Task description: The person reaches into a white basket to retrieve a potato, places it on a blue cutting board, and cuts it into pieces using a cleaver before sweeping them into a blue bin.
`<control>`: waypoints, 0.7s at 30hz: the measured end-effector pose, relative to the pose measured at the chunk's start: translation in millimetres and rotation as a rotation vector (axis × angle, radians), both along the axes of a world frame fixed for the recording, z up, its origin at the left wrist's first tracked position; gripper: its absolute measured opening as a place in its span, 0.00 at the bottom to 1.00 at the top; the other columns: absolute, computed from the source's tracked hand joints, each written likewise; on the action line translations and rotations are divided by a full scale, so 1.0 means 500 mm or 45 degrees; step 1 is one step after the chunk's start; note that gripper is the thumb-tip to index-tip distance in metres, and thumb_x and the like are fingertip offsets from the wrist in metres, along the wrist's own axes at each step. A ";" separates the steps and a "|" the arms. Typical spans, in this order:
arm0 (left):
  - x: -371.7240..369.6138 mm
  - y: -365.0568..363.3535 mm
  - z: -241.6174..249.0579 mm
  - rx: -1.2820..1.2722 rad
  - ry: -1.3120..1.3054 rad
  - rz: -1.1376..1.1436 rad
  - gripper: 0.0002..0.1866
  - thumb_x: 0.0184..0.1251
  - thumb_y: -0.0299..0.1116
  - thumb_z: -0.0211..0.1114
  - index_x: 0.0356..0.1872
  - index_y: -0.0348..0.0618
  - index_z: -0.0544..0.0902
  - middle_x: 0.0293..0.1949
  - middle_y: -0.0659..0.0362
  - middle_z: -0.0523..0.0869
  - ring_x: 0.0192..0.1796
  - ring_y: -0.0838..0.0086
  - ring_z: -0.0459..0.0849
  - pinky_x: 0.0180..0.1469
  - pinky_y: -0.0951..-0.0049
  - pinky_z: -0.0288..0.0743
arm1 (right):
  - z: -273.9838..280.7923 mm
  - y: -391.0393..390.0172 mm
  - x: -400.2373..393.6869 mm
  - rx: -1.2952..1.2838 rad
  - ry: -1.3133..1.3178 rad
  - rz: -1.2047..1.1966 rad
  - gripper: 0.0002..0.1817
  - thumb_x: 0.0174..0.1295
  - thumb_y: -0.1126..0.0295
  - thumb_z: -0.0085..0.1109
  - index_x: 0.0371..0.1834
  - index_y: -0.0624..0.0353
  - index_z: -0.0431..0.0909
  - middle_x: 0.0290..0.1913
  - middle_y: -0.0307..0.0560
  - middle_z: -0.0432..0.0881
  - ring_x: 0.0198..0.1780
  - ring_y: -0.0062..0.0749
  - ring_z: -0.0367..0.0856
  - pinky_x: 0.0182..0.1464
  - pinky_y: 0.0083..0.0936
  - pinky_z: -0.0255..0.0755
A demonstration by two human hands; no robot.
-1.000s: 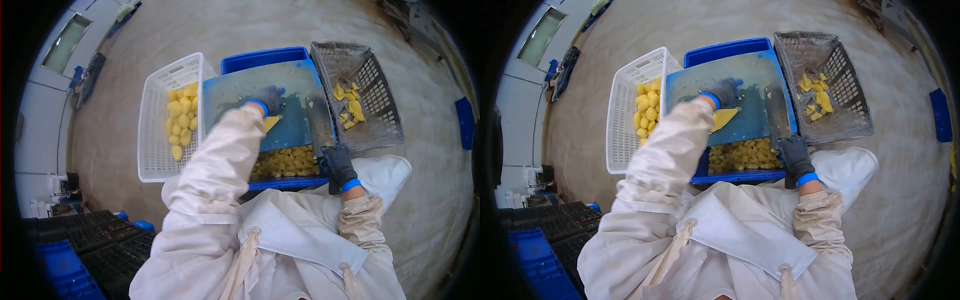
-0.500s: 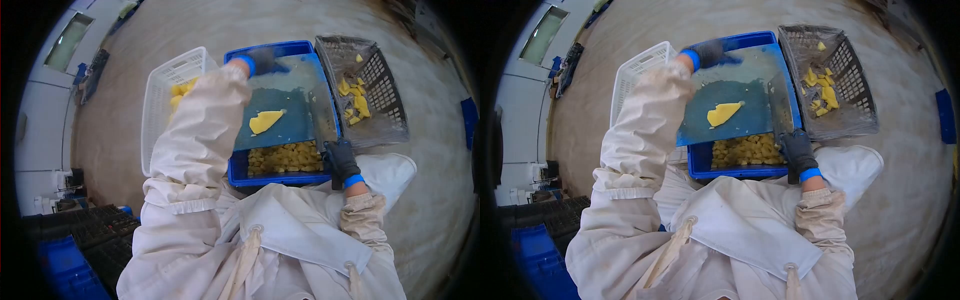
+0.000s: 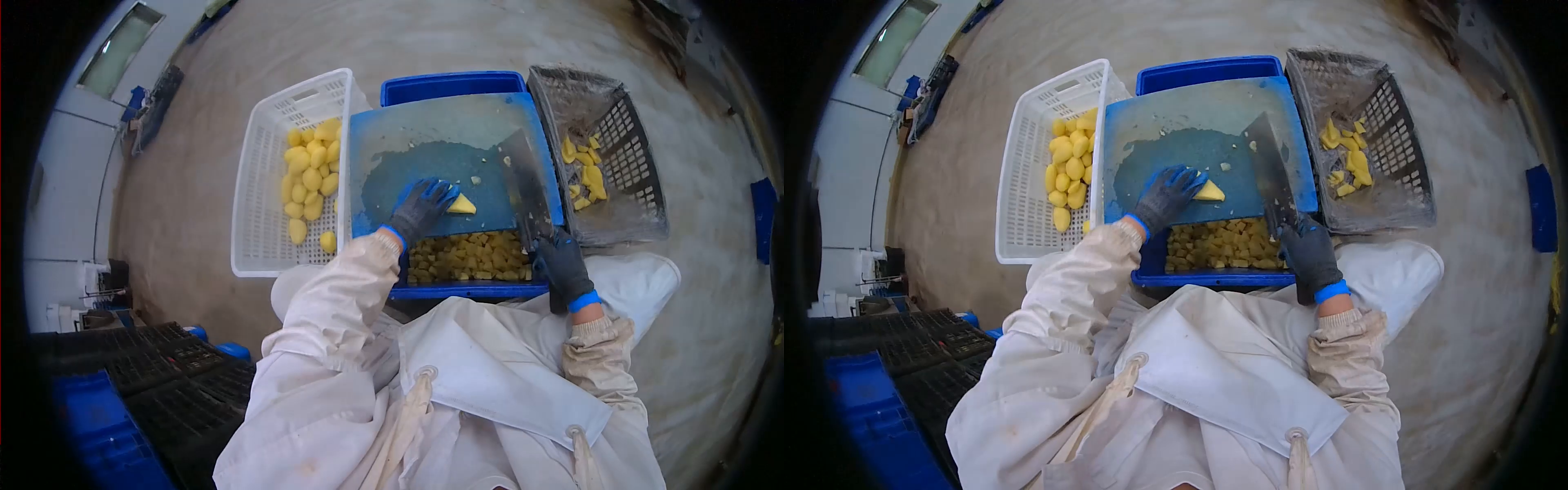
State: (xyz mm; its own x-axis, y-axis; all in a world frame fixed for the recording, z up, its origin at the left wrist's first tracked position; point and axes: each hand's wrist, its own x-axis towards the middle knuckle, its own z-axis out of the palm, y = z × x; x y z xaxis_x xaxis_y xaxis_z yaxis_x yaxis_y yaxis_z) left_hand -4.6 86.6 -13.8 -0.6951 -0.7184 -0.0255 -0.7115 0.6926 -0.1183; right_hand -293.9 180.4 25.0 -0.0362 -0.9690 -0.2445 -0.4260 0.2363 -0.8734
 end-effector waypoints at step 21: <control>-0.009 0.067 -0.050 -0.054 0.952 0.856 0.20 0.53 0.42 0.65 0.45 0.42 0.77 0.48 0.53 0.77 0.53 0.56 0.72 0.58 0.56 0.61 | 0.028 -0.098 0.147 -0.121 1.061 0.805 0.15 0.60 0.60 0.45 0.34 0.59 0.78 0.27 0.56 0.81 0.32 0.50 0.81 0.36 0.44 0.73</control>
